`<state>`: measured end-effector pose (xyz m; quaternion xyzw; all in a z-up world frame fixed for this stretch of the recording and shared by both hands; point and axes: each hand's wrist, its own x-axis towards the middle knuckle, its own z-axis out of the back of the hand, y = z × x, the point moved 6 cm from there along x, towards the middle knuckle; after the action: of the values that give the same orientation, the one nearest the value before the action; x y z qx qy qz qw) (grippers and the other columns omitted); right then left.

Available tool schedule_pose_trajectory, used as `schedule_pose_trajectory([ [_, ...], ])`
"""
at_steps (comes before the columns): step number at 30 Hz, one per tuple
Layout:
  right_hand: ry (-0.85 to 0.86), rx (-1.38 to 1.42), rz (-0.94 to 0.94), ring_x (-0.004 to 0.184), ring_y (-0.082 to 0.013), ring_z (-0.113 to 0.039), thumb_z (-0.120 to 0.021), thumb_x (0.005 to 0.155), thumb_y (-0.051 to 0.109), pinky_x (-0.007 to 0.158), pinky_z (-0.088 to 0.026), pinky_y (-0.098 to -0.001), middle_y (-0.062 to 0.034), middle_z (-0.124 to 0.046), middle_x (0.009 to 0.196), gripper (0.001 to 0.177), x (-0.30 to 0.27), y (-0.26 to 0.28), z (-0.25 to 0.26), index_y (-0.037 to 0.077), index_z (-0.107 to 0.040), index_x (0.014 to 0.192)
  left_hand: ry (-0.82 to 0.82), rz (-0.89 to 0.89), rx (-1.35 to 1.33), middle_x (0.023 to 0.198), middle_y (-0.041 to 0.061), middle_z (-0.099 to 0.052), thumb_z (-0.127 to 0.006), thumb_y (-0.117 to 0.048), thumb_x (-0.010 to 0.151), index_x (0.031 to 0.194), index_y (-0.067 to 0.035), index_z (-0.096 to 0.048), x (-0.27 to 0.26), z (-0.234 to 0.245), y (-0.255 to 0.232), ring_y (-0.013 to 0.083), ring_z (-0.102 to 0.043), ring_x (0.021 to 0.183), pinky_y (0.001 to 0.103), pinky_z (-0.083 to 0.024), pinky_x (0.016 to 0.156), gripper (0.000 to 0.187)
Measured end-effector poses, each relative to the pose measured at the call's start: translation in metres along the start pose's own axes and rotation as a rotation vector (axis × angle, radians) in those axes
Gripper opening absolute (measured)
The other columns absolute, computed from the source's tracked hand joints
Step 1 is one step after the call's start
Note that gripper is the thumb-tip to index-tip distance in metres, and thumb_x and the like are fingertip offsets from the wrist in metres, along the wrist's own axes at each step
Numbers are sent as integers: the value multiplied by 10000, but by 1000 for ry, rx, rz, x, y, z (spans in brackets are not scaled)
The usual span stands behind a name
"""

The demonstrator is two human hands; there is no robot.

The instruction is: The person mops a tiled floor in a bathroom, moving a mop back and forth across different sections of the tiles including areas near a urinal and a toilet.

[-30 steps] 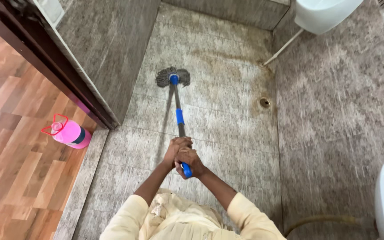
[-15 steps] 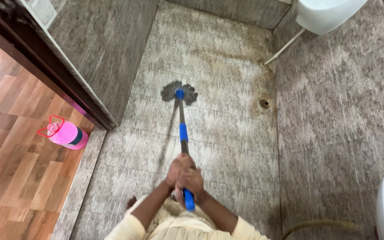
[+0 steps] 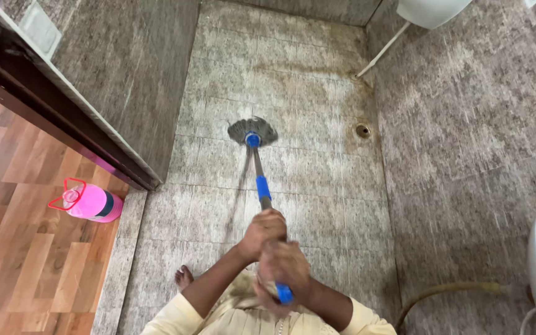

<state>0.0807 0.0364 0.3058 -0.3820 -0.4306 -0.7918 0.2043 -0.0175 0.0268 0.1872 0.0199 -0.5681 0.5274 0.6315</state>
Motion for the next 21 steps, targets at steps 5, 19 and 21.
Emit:
schedule_pose_trajectory([
  [5, -21, 142, -10, 684, -216, -670, -600, 961, 406, 622, -524, -357, -37, -640, 719, 364, -13, -27, -3, 94, -591, 772, 21, 32, -29, 666, 59, -588, -801, -132, 794, 669, -110, -554, 7, 5, 20, 236, -627, 691, 386, -529, 745, 278],
  [19, 46, -48, -194, 686, -255, -623, -588, 695, -14, 653, -523, -393, -92, -611, 751, 140, -22, -51, -33, 37, -615, 822, 24, 65, 158, 913, 45, -728, -809, -261, 802, 776, -125, -648, -11, 24, 36, 257, -729, 982, 402, -501, 903, 212],
  [21, 14, -79, -205, 667, -231, -629, -604, 725, -20, 621, -510, -383, -83, -621, 745, 120, -16, -18, -10, 38, -629, 827, 19, 42, 35, 872, 31, -717, -808, -249, 874, 768, -135, -647, 3, 9, 7, 213, -722, 889, 385, -544, 898, 224],
])
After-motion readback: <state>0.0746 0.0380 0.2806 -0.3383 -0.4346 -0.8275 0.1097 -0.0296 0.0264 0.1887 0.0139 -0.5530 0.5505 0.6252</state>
